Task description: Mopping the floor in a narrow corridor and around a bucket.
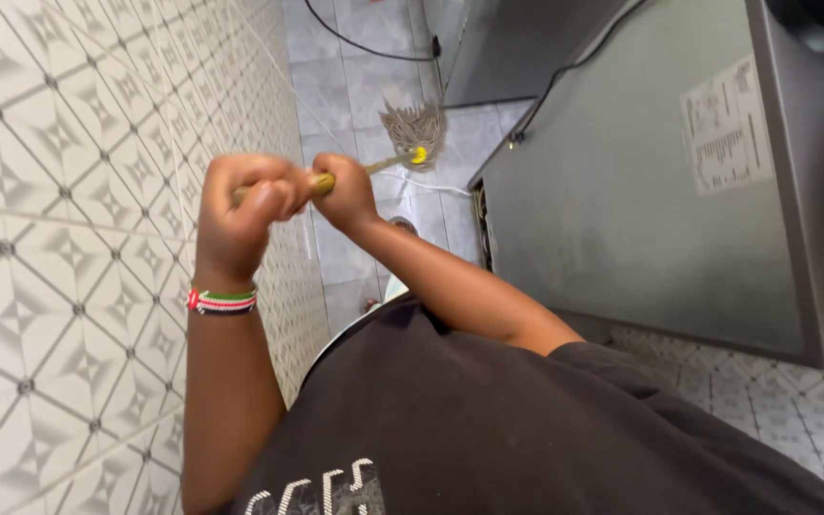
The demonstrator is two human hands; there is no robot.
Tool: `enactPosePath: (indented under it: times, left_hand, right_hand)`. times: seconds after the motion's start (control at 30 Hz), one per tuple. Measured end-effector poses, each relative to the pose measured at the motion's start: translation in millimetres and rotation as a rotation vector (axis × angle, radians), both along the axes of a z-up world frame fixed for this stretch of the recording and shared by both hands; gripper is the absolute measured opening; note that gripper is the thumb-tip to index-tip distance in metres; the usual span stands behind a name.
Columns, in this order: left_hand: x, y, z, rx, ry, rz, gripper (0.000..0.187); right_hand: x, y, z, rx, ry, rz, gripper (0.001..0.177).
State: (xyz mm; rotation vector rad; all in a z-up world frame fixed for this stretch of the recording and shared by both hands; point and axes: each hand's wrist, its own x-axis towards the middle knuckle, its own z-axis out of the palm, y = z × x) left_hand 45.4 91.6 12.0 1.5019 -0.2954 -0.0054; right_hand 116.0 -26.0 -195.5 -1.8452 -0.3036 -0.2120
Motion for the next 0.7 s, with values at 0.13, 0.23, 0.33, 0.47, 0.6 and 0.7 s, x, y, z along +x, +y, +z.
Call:
enactPosePath:
  times: [0.13,0.23,0.33,0.47,0.6,0.7]
  left_hand:
    - [-13,-38,15,0.275,-0.055,-0.055,0.016]
    - [-27,-65,5,0.462,-0.228,-0.110,0.013]
    - [-46,-83,-25,0.530,-0.285,-0.133,0.013]
    - [-63,-87,-56,0.630,-0.137,0.003,0.016]
    - [-80,-79,-39,0.517,-0.141,0.088,0.014]
    - [-96,-69,-10,0.356,-0.055,0.121,0.021]
  right_hand:
    - [-18,-22,3,0.254,0.082,0.024,0.019]
    - [-18,-37,-20,0.055,-0.363,0.158,0.022]
    - [-28,-40,-35,0.101,-0.216,0.233,0.021]
    - [-30,-40,-51,0.135,0.060,0.423,0.019]
    - [-36,-42,-39,0.011,0.144,0.533,0.012]
    - [-50,-41,-5,-0.185,0.001,0.494,0.024]
